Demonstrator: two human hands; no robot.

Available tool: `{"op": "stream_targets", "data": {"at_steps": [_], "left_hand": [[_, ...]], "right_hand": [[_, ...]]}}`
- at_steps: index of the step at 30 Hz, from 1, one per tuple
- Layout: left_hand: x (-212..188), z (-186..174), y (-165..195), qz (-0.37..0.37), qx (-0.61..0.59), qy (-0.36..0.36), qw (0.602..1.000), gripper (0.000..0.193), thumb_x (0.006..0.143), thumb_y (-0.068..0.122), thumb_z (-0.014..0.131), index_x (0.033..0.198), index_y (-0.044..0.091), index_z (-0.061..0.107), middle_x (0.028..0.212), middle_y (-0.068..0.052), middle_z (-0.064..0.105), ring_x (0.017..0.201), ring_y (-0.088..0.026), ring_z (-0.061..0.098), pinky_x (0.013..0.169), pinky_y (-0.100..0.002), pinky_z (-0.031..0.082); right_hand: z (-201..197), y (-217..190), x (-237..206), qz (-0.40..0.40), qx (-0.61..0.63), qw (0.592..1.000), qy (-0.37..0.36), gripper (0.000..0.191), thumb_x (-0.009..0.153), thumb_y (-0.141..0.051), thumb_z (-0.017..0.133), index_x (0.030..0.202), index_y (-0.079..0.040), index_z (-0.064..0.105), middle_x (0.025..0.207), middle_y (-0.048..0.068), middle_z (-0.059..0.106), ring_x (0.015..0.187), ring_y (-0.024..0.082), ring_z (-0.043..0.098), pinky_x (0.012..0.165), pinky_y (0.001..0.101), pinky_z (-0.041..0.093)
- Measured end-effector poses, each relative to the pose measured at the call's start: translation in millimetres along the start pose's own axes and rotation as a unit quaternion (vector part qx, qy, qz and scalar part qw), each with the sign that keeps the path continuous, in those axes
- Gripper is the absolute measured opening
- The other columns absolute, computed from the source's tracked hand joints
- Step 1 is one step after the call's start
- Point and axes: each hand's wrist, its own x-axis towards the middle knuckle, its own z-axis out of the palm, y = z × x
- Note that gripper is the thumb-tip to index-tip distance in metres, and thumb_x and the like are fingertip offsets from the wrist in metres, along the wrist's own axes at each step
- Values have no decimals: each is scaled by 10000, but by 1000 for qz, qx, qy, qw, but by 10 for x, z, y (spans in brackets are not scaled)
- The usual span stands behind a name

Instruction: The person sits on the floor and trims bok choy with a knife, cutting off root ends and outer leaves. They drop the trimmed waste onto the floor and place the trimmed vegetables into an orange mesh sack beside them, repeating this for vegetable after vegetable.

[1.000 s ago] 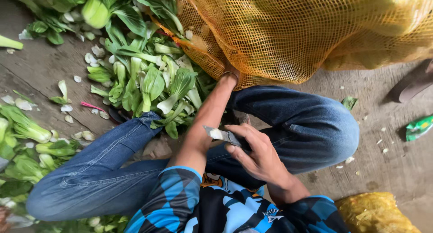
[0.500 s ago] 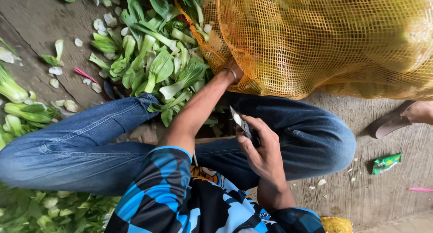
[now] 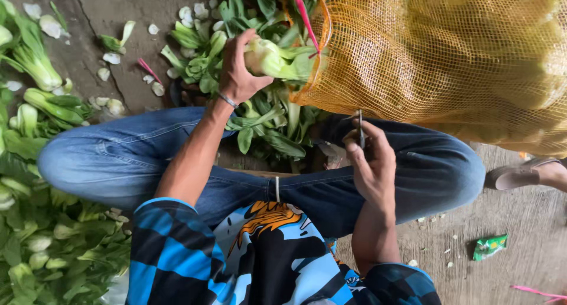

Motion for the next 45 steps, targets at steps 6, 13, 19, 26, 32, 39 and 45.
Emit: {"op": "stream_targets", "data": {"at_steps": [6, 13, 19, 26, 32, 39, 45], "left_hand": [[-490, -776, 376, 35, -118, 140, 982, 1007, 733, 227, 989, 1535, 85, 396, 1431, -125, 522, 1331, -314, 559, 1124, -423, 485], [-765, -839, 855, 96, -108, 51, 988, 1087, 642, 246, 988, 1520, 74, 370, 1409, -121, 577, 1299, -328, 512, 1164, -450, 426], [-883, -660, 1044, 65, -92, 34, 993, 1065, 670, 250, 963, 1526, 34, 368, 1424, -166, 547, 1298, -355, 509, 1157, -487, 427], [-877, -561, 1105, 80, -31, 68, 994, 946, 842, 280, 943, 1522, 20, 339, 1450, -196, 462, 1309, -394, 505, 1160, -496, 453], [-760, -768, 892, 14, -114, -110, 987, 1014, 678, 295, 960, 1466, 21, 385, 1386, -208, 515, 1293, -389, 563, 1117, -442, 494], [-794, -903, 476, -60, -259, -262, 928, 952, 743, 302, 919, 1500, 10, 420, 1340, -145, 654, 1264, -294, 659, 1105, -383, 510], [-837, -807, 10, -195, -495, -208, 821, 889, 824, 496, 742, 1512, -25, 530, 1329, -218, 607, 1185, -298, 632, 981, -389, 547]], "right_hand": [[270, 93, 126, -6, 101, 994, -40, 378, 1066, -82, 642, 1414, 15, 531, 1023, 13, 638, 799, 39, 519, 709, 192, 441], [790, -81, 124, -91, -91, 989, -69, 694, 912, -271, 862, 1435, 37, 527, 1147, 87, 623, 1033, 175, 598, 935, 302, 507], [1162, -219, 225, -136, -217, 958, -129, 841, 786, -377, 947, 1396, 34, 538, 1216, 168, 709, 1112, 240, 703, 1005, 361, 555], [1158, -186, 424, -52, -263, 953, -137, 581, 918, -416, 788, 1279, 13, 635, 967, 156, 753, 891, 196, 746, 823, 335, 580], [1174, -44, 504, 22, -252, 959, -127, 403, 1026, -379, 639, 1136, 4, 693, 786, 99, 723, 711, 137, 698, 663, 307, 552], [1035, 132, 564, 137, -144, 964, -179, 415, 1062, -368, 598, 1041, 36, 686, 746, 104, 643, 673, 138, 554, 583, 304, 469], [910, 131, 623, 97, 54, 981, -157, 484, 1131, -386, 537, 1244, 63, 677, 951, 104, 759, 870, 158, 655, 808, 268, 515]]}}
